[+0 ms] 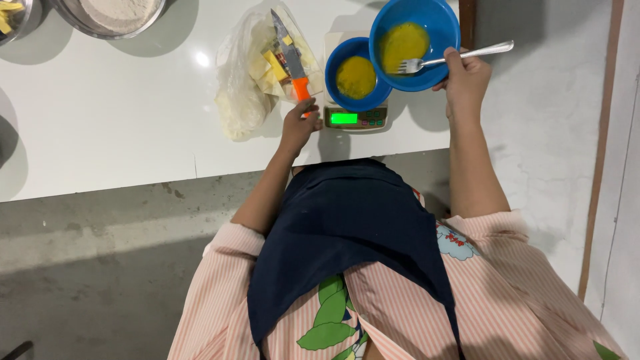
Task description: Preparing and measuring ingredients for baking, including cracking eggs and weighing condensed milk.
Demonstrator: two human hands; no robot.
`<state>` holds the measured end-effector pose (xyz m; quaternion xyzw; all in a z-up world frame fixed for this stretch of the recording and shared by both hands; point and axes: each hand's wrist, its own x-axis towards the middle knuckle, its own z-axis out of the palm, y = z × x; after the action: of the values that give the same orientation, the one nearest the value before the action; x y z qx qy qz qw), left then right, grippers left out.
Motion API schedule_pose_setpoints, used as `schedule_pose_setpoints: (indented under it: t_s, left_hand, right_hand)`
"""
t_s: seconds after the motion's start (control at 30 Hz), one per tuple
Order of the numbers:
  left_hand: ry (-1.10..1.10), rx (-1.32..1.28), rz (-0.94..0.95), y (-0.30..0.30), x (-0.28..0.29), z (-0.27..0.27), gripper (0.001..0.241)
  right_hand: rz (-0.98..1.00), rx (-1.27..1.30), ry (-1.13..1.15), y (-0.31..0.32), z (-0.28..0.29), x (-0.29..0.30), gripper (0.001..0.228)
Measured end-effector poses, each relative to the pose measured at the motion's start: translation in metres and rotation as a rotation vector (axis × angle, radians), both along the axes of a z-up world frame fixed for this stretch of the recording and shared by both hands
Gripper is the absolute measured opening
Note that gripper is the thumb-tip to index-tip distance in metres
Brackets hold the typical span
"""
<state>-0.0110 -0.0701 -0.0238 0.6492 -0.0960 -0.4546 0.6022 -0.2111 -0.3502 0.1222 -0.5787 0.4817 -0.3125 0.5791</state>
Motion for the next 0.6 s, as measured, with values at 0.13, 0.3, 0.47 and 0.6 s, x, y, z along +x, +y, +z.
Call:
schedule_pose_setpoints:
  t_s: [0.13,0.3,0.47,0.6]
  left_hand:
    - [-0.095,0.016,-0.028,-0.034,-0.002,0.006,0.051]
    - [-0.219,0.102,-0.027,-0.054,-0.007,0.014,0.056]
    - [-0.21,0.108,0.005,-0.063,-0.007,-0.001,0.059]
    - [-0.203,0.136,0.028,-0.067,-0.007,-0.002,0.054]
  right_hand:
    - [0.023,-0.021,-0.036,0.005,0.001,-0.003,0.023]
    - [0.007,-0.005,-0.02,0.008,-0.001,-0.01,0.025]
    - [-0.006,0.024,-0.033,0.003,-0.007,-0.02,0.025]
    - [-0.017,0.04,-0.032,0.004,-0.007,-0.024,0.025]
